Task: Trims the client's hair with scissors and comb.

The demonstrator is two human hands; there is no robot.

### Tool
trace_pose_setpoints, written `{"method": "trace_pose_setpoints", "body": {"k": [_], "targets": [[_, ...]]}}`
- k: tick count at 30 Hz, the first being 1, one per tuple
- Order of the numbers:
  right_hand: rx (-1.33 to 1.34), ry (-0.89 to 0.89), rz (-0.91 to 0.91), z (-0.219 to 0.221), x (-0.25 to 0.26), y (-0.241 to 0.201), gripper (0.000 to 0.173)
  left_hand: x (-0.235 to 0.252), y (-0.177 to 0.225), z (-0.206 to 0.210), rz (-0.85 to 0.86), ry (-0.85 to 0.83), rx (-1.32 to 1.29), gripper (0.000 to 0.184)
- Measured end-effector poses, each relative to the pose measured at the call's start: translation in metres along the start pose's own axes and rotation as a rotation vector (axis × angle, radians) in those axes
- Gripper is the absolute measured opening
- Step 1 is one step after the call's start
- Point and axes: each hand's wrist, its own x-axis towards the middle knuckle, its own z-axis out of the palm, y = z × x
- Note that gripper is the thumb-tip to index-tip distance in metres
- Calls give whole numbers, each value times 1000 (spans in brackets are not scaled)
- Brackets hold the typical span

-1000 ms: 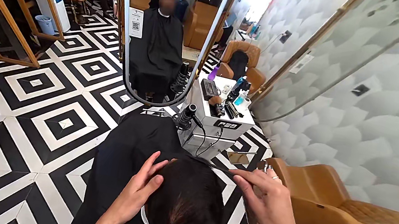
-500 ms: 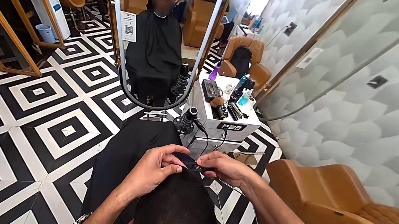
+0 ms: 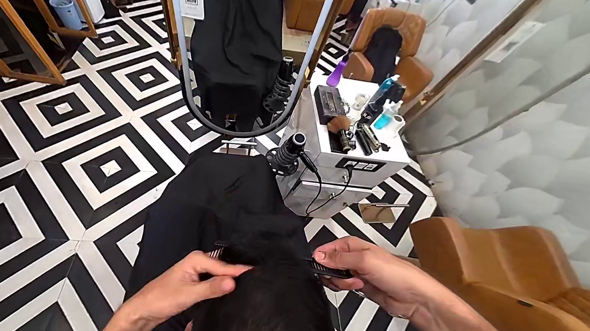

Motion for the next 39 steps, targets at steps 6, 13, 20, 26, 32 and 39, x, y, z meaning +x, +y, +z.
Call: {"method": "trace_pose_setpoints", "body": {"k": [6, 13, 20, 26, 32, 39], "targets": [[-34, 53, -28, 4, -15, -18, 33, 24, 27, 21, 95, 208, 202, 20], [-103, 81, -26, 14, -26, -40, 36, 27, 40, 22, 128, 267, 252, 19], [-417, 240, -440, 43, -40, -34, 31, 24, 37, 21, 188, 235, 96, 55], [-473, 147, -366, 27, -41, -51, 25, 25, 37, 29, 151, 206, -23, 50], [-529, -96, -55, -13, -34, -91, 21, 23, 39, 31, 162, 181, 45, 48], [-1092, -409, -79, 25, -16, -109, 25, 19, 39, 36, 164, 268, 30, 37]]}}
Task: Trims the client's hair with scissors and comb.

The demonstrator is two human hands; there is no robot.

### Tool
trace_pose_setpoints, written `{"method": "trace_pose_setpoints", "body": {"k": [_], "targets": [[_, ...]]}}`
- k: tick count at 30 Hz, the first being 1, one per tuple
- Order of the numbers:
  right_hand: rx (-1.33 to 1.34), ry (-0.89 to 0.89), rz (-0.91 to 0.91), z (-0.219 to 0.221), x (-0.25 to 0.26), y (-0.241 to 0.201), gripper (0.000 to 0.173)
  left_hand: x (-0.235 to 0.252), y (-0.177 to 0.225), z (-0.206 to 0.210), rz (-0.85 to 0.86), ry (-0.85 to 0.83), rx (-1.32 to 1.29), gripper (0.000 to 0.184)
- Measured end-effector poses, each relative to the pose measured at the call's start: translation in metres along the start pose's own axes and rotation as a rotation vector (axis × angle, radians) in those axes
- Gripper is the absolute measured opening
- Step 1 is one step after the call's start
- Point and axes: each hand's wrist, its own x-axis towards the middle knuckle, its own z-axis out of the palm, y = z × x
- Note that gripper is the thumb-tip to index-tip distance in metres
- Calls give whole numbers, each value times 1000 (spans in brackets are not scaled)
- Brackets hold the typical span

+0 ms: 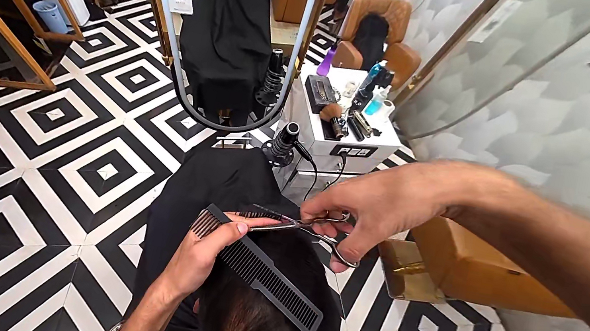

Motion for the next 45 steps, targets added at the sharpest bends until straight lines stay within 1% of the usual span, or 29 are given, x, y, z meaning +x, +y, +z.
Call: {"method": "trace_pose_setpoints", "body": {"k": [3, 5, 8, 10, 13, 14, 16, 17, 19, 20, 21, 23, 24, 26, 28, 29, 31, 32, 33, 35, 36, 37, 38, 40, 41, 42, 44, 45], "targets": [[8, -35, -21, -7, 6, -4, 23, -1, -2, 1, 10, 30, -21, 32], [14, -52, -28, -10, 8, -3, 22, 1, -2, 1, 13, 0, -28, 33], [8, -37, 21, -13, 10, -6, 15, 4, -1, 0, 23, -85, 0, 42], [-4, -54, 6, -15, 10, -5, 13, 5, -1, -1, 29, -93, 10, 42], [-47, -83, -2, -18, 9, -5, 15, 6, -1, 1, 17, -79, -4, 40], [-49, -54, 13, -18, 10, -5, 13, 7, -1, 0, 26, -94, -7, 41], [-15, 104, 39, -18, 12, -1, 9, 12, 1, -2, 89, -120, -33, 49], [26, 230, -1, -19, 13, 4, 13, 15, 4, -3, 147, -89, -45, 54], [171, 474, -178, -17, 16, 13, 20, 21, 14, -1, 227, 69, -61, 63], [250, 561, -259, -12, 18, 12, 21, 23, 19, 0, 246, 152, -72, 65], [284, 592, -306, -7, 20, 8, 20, 26, 24, 0, 260, 221, -84, 66], [279, 518, -327, 4, 23, -4, 17, 33, 26, 0, 288, 340, -123, 60], [261, 496, -310, 8, 27, -7, 17, 34, 25, 0, 288, 395, -130, 57], [214, 563, -210, 4, 40, 2, 17, 31, 16, -3, 252, 499, -82, 51], [178, 677, -10, -7, 60, 27, 16, 19, -1, -12, 126, 610, -34, 52], [136, 671, 100, -12, 70, 38, 16, 13, -12, -18, 57, 670, -32, 53], [101, 551, 245, -13, 80, 46, 18, -2, -33, -33, -51, 744, -111, 54], [108, 477, 281, -9, 81, 44, 19, -14, -44, -41, -86, 731, -168, 57], [122, 420, 298, -6, 79, 39, 20, -29, -54, -47, -106, 679, -227, 61], [163, 381, 280, -1, 67, 29, 19, -60, -72, -56, -121, 468, -362, 69], [172, 377, 270, 0, 59, 24, 19, -73, -78, -58, -120, 349, -422, 67], [173, 370, 263, 1, 51, 19, 20, -82, -82, -57, -122, 261, -453, 62], [182, 361, 261, 4, 43, 14, 20, -89, -83, -54, -103, 167, -448, 55], [225, 334, 274, 13, 28, 3, 20, -89, -79, -45, -1, -4, -344, 42], [247, 324, 289, 18, 23, -3, 20, -85, -74, -39, 46, -36, -275, 37], [276, 326, 298, 24, 18, -7, 20, -80, -68, -32, 79, -30, -194, 34], [331, 338, 325, 31, 11, -18, 21, -67, -55, -18, 112, 46, -31, 33], [353, 346, 331, 32, 7, -23, 21, -60, -49, -14, 145, 61, 11, 29]]}}
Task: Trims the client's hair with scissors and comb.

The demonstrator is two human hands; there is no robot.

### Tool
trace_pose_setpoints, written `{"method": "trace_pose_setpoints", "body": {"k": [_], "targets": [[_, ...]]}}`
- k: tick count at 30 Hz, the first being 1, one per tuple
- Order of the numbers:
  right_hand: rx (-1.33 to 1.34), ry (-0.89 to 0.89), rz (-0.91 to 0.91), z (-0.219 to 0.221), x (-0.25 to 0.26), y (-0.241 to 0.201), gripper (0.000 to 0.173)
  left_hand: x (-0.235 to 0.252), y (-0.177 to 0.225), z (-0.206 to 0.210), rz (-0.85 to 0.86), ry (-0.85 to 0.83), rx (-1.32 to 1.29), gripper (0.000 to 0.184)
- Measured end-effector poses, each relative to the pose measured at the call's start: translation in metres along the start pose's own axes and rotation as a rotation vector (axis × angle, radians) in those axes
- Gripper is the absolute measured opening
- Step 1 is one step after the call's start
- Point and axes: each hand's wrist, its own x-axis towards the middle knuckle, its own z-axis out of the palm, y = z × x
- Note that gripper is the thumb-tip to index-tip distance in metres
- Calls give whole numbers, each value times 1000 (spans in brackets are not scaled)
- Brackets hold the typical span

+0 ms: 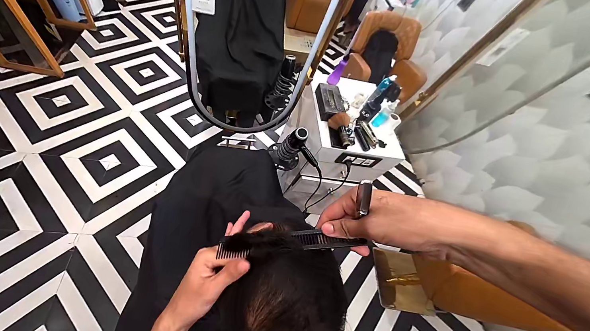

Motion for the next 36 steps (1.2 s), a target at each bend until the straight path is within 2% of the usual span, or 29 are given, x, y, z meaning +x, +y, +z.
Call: {"method": "trace_pose_setpoints", "body": {"k": [2, 5, 10, 12, 14, 16, 18, 19, 21, 23, 24, 25, 26, 28, 30, 32, 36], "targets": [[24, 13, -32, 0, -7, -4, 22, 10, 9, 7, 41, 71, 67, 18], [49, 31, -39, -1, -13, -13, 24, 15, 17, 12, 23, 216, 126, 11], [32, 93, -51, -3, -19, -27, 26, 18, 25, 10, 32, 200, 88, 15], [-9, 221, -151, 4, -22, -28, 25, 18, 25, 8, 45, 151, 17, 25], [-209, 302, -347, 21, -25, -23, 22, 17, 25, 8, 43, 174, -119, 55], [-468, 253, -491, 41, -25, -16, 26, 17, 27, 12, 1, 221, -231, 62], [-549, 157, -413, 40, -17, -9, 39, 18, 28, 13, -24, 202, -263, 56], [-478, 138, -337, 29, -8, -4, 42, 17, 29, 14, -24, 186, -249, 53], [-177, 195, -167, -2, 8, 5, 43, 17, 30, 15, -8, 150, -211, 50], [44, 177, -52, -31, 14, -1, 27, 17, 30, 14, 7, 123, -181, 50], [31, 125, -54, -38, 11, -9, 14, 17, 30, 14, 17, 118, -177, 48], [-86, 49, -66, -40, 7, -18, 9, 17, 30, 14, 24, 119, -175, 47], [-264, -40, -79, -37, 4, -28, 11, 17, 30, 14, 31, 119, -170, 46], [-709, -234, -104, -24, 0, -47, 24, 16, 30, 14, 43, 124, -146, 44], [-949, -321, -112, -12, 0, -60, 33, 16, 31, 15, 43, 125, -147, 43], [-999, -346, -129, -8, 1, -68, 32, 15, 32, 15, 35, 115, -156, 42], [-950, -380, -172, -6, 5, -78, 30, 12, 34, 19, 14, 201, -136, 33]]}}
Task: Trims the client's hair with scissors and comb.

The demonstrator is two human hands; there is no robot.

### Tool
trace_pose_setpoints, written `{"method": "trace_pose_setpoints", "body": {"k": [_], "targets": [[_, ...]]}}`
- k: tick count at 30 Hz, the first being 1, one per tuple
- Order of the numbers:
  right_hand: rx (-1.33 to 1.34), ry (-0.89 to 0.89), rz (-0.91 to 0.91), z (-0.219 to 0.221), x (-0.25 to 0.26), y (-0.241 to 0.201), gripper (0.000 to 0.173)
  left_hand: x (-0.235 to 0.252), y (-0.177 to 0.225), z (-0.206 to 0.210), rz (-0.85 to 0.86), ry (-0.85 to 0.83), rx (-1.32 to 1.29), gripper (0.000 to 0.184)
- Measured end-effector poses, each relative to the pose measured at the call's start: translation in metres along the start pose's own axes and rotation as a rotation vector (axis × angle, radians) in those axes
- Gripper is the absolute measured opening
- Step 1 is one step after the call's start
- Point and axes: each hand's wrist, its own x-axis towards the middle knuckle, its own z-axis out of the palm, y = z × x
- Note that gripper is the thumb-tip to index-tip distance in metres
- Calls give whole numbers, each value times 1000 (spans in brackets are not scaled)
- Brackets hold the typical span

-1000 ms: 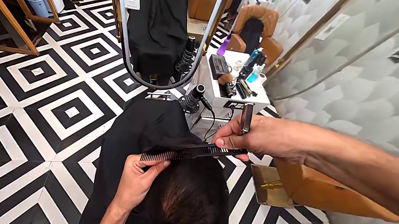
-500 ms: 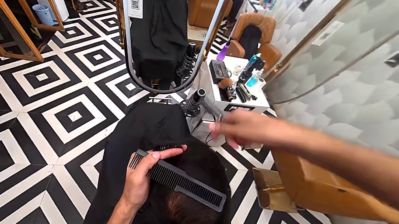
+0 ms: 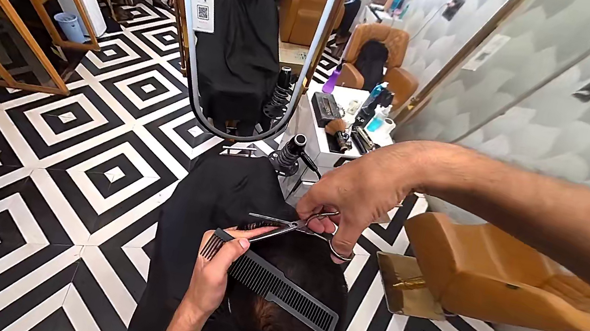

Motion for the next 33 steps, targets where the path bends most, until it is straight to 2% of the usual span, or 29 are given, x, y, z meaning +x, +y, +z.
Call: {"method": "trace_pose_setpoints", "body": {"k": [5, 8, 14, 17, 18, 20, 21, 22, 25, 26, 28, 30, 33], "targets": [[51, -10, -37, -6, 6, 1, 26, 0, 1, 2, 13, 28, 7, 29], [130, -11, -74, -6, 7, 3, 13, 4, 1, -1, 18, -60, -3, 34], [131, -58, -69, -11, 7, 2, 16, 7, 2, 0, 28, -97, 4, 36], [193, 97, -108, -11, 11, 15, 2, 16, 7, -2, 87, -145, -14, 49], [240, 214, -156, -11, 13, 21, 9, 22, 11, -2, 133, -132, -12, 57], [372, 456, -263, -10, 20, 29, 15, 34, 24, -3, 216, -2, -22, 66], [463, 528, -295, -7, 23, 26, 12, 40, 31, -3, 246, 81, -25, 68], [546, 543, -309, -6, 23, 20, 6, 44, 37, -4, 253, 156, -25, 69], [633, 436, -375, -2, 34, 3, 14, 52, 45, -7, 239, 332, -62, 61], [599, 463, -376, -3, 43, 4, 14, 52, 43, -9, 221, 399, -85, 56], [471, 618, -250, -9, 67, 16, 14, 44, 29, -18, 113, 549, -89, 50], [335, 669, -8, -16, 94, 28, 16, 29, 7, -32, -51, 686, -85, 54], [206, 434, 126, -13, 122, 38, 18, -5, -31, -47, -183, 859, -151, 53]]}}
